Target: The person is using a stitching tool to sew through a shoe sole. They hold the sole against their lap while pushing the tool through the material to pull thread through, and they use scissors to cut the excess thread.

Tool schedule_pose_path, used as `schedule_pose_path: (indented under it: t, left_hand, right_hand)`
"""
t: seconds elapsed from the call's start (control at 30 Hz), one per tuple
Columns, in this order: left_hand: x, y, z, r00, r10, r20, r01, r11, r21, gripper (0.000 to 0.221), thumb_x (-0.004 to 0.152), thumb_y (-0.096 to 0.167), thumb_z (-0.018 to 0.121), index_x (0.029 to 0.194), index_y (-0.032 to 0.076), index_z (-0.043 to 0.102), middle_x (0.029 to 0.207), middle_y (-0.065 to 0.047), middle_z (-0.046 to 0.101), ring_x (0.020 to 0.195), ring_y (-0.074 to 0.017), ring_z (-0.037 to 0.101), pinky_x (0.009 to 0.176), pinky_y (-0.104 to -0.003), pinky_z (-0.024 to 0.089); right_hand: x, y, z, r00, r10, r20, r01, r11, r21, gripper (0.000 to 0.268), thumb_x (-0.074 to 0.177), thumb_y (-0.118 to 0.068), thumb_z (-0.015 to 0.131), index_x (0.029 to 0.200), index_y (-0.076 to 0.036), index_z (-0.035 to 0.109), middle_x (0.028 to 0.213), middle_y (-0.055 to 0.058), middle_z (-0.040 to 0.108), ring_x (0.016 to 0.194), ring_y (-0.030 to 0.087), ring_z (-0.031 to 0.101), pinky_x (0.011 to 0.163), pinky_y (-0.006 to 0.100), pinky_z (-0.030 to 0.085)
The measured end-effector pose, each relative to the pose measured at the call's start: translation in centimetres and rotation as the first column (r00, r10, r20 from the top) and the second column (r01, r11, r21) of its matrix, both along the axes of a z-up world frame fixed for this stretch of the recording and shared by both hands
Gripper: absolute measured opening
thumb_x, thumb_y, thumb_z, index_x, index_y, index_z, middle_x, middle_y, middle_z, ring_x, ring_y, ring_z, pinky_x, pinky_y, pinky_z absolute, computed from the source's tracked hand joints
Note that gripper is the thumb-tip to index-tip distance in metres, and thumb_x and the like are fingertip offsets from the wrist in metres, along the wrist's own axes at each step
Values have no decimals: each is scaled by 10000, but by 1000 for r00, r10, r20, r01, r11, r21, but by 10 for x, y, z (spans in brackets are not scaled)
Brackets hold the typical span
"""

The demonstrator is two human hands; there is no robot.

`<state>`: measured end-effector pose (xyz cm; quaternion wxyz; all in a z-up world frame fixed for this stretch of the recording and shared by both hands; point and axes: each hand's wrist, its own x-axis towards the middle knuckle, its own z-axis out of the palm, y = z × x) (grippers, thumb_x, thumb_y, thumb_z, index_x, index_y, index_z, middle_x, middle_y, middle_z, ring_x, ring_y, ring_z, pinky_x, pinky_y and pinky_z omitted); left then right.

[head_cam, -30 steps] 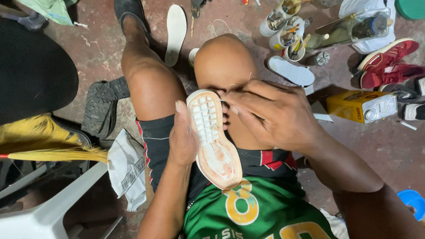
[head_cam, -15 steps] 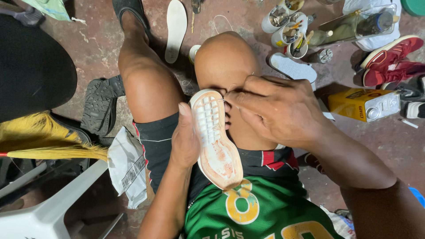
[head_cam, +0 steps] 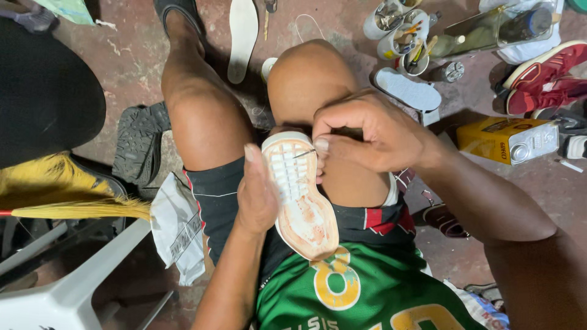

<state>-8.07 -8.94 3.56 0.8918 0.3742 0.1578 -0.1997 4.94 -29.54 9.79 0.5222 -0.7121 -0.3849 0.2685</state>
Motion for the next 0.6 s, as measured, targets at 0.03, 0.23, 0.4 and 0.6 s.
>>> schedule_pose_path:
  t: [0.03,0.23,0.4,0.6]
  left_hand:
    - [2,1,-1,999,-13,36,13,1000,2,916,1013,729,249,1364,-65,543,1145,-203,701,995,-278,708,920,-417,596]
    - [6,9,-4,990,-44,135,45,999,-10,861,1007,713,303,1438,-11,475,1158,-202,678,1011,-269,691,927,-406,585]
    - [3,15,-20,996,69,-59,-73,995,-70,868,1009,730,292,1374,-18,539,1123,-200,688,933,-264,693,859,-400,591]
    - [0,13,-12,999,42,4,-41,985,-169,840,1044,706,296,1438,4,535,1153,-149,678,994,-229,678,911,-378,579]
  right_hand:
    - [-1,-2,-4,996,36,-87,-31,998,59,64,1011,-72,627,961,-34,629,870,49,688,767,166,673,718,313,529]
    - [-26,-11,-31,687,-38,-726,343,897,278,146,1044,-154,585,963,-51,648,799,13,596,650,87,496,573,234,403]
    - [-24,-37,-50,495,-86,-865,709,616,344,122,1070,-167,593,1015,-68,637,815,19,615,643,85,513,575,236,422]
    - [-49,-32,-25,624,-662,-415,716,697,-35,99,1064,-156,608,1126,-85,641,850,20,653,664,85,542,602,251,449]
